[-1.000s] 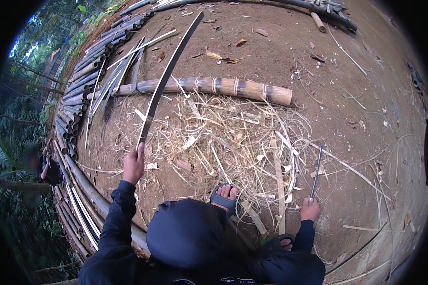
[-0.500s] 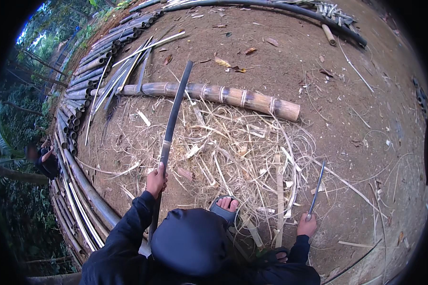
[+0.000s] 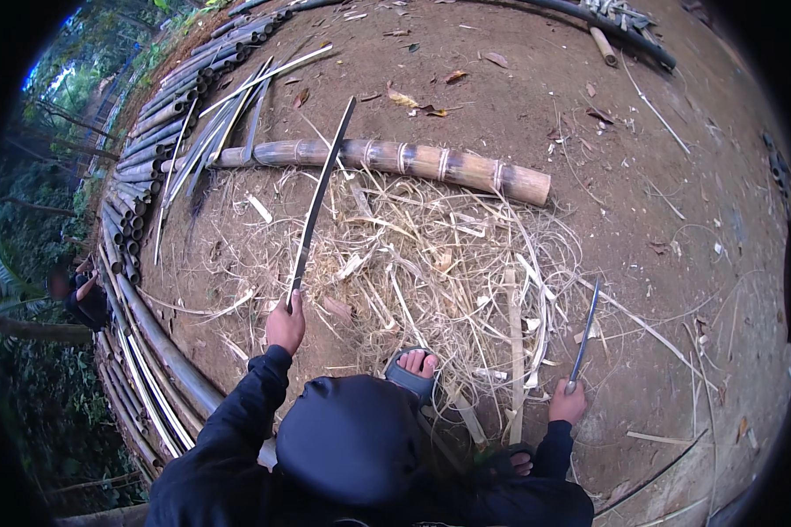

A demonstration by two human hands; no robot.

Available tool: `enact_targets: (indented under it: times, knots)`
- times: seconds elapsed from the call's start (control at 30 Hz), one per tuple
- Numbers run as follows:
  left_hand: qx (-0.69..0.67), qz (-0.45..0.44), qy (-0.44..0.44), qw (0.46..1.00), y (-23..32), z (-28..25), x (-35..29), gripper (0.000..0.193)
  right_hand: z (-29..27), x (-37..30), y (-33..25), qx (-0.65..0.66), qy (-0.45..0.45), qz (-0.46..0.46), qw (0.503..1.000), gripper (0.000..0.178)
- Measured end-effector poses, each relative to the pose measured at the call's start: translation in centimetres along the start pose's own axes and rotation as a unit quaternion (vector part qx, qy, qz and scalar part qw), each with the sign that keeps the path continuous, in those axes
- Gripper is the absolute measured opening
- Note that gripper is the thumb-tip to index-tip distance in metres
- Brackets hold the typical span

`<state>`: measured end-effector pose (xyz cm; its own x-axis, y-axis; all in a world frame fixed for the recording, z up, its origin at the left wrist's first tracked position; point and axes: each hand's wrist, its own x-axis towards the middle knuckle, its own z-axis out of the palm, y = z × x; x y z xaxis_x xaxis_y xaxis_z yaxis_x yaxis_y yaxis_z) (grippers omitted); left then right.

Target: The person shaves a long strip of bamboo with a machete while sitting on the ground, periodically flipping the piece and moving excess shavings aside.

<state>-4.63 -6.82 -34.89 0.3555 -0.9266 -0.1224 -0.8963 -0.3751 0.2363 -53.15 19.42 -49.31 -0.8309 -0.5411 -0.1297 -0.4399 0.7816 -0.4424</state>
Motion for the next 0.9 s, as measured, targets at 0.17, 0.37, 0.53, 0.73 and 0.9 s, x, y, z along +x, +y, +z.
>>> enact_targets:
  times: [0.17,0.37,0.53,0.73,0.9]
  knots:
    - [0.055,-0.011,-0.031,0.998,-0.1,-1.5,-1.0,0.061,0.4,-0.1,0.5,-0.004,0.001,-0.004,1.0,0.031]
    - [0.047,0.031,0.001,0.998,-2.7,1.0,-1.3,0.054,0.6,-0.1,0.2,-0.01,0.006,0.004,1.0,0.032]
    - [0.05,0.11,-0.016,0.993,-2.9,2.0,-1.9,0.047,1.2,0.1,1.3,-0.003,-0.002,0.007,1.0,0.032]
    - [-0.033,0.126,-0.03,0.991,-2.0,2.2,-3.1,0.04,1.0,0.1,1.2,-0.019,0.002,0.002,1.0,0.034]
    - [-0.028,0.173,-0.033,0.984,-2.8,1.8,-3.9,0.039,0.8,0.2,1.0,-0.032,0.003,-0.006,0.999,0.033]
